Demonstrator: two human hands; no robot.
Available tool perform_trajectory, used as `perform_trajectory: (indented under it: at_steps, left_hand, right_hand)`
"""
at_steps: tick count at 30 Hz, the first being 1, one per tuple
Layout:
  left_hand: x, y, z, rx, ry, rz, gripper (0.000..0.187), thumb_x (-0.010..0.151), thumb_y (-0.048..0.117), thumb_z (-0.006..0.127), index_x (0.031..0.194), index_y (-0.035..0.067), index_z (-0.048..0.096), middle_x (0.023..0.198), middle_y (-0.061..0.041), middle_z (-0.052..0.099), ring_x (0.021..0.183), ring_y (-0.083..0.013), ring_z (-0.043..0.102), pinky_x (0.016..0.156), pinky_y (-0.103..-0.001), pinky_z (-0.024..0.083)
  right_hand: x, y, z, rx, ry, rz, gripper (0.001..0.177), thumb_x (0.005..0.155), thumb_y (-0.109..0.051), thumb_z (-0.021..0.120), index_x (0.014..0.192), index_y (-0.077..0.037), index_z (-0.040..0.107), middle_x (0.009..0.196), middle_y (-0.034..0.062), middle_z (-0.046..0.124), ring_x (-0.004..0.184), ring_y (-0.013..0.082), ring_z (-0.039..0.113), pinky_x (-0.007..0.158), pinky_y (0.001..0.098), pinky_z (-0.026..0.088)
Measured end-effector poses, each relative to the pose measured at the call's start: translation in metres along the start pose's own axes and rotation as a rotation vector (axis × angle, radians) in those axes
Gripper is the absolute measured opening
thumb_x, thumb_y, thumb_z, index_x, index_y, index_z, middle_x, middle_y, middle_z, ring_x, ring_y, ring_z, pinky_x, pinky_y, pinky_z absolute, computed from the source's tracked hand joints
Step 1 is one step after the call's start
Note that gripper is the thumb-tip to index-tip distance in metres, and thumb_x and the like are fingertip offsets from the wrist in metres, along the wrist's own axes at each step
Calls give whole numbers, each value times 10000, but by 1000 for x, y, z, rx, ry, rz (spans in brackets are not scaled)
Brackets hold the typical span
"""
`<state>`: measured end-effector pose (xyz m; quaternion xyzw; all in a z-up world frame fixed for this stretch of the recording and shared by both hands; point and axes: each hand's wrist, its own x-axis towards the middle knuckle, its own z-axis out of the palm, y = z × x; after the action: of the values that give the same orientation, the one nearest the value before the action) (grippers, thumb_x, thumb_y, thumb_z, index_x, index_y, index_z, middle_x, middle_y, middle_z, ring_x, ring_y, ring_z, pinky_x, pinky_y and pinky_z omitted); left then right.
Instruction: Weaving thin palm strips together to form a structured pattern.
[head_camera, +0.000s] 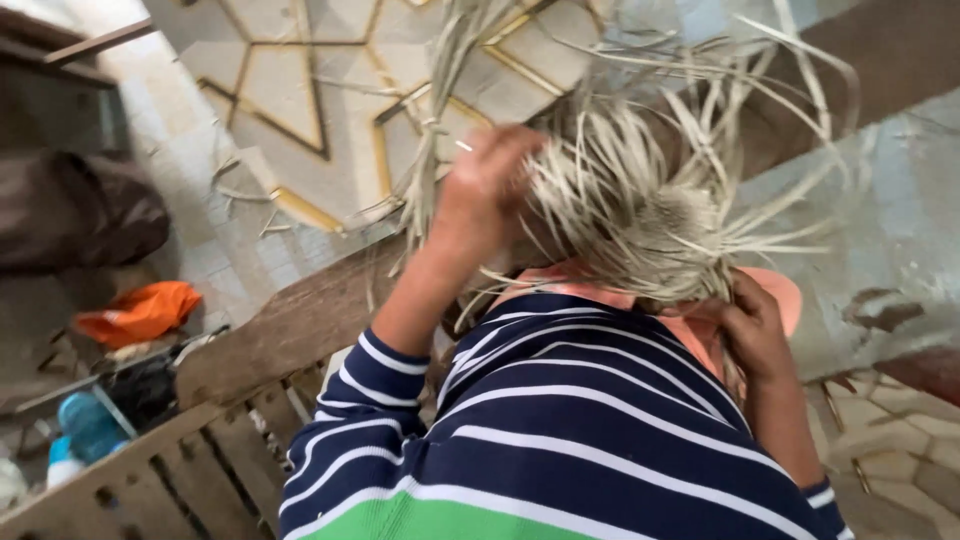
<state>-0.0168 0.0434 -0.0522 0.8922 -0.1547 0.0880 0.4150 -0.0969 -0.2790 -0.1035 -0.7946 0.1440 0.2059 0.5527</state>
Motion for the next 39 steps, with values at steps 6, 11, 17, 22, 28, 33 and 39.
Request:
perform_trajectory:
  at_steps: [6,11,17,22,28,33,39]
  left_hand:
    - [-8,-50,-61,337,213,-254,250,777,-52,517,993,39,603,940,-130,585,863,-291,543,705,-366,526]
    - [-23,-64,-40,338,230,-348,147,803,41,579,943,47,624,944,-132,594,865,-286,550,679,-364,538]
    - [-6,-89,-6,586,30,-607,426,779,415,651,966,57,516,994,-110,531,921,-281,492,673,-398,464]
    - [6,-81,-32,82,171,-866,238,768,302,551,779,121,397,753,-99,571,701,-314,515,608,-410,361]
    - [-9,-74,-82,-1167,596,-686,114,791,17,581,810,58,476,666,-101,572,410,-124,429,304,-212,303]
    - [-29,-107,-86,-986,745,-749,177,865,97,553,960,120,405,732,-131,605,451,-172,548,399,-309,520]
    - [-54,-148,-56,452,119,-668,285,768,124,675,953,48,473,848,-207,613,816,-402,605,716,-499,485]
  right_hand:
    - [18,40,-10,-37,-188,150,527,652,-109,649,1154,-22,514,1057,127,594,988,257,552,812,394,448]
    - [12,-47,21,-140,-355,218,498,614,-134,708,1097,-60,615,1083,113,652,1041,255,599,909,381,459]
    - [29,-34,7,-109,-285,125,250,698,-127,665,908,10,673,851,162,689,805,261,660,746,363,507]
    - [21,-90,22,199,-541,-261,140,767,-28,581,678,79,592,612,201,644,563,297,676,561,368,583]
    - [41,-61,52,-239,-309,319,271,705,-214,729,726,-17,543,532,98,510,446,151,452,373,295,346]
    - [9,-129,62,-516,-298,74,512,656,-411,674,854,56,602,749,283,623,813,443,603,672,501,446]
    - [16,-113,66,-919,-327,-15,652,654,-605,568,989,-47,601,883,191,655,925,362,613,805,452,479]
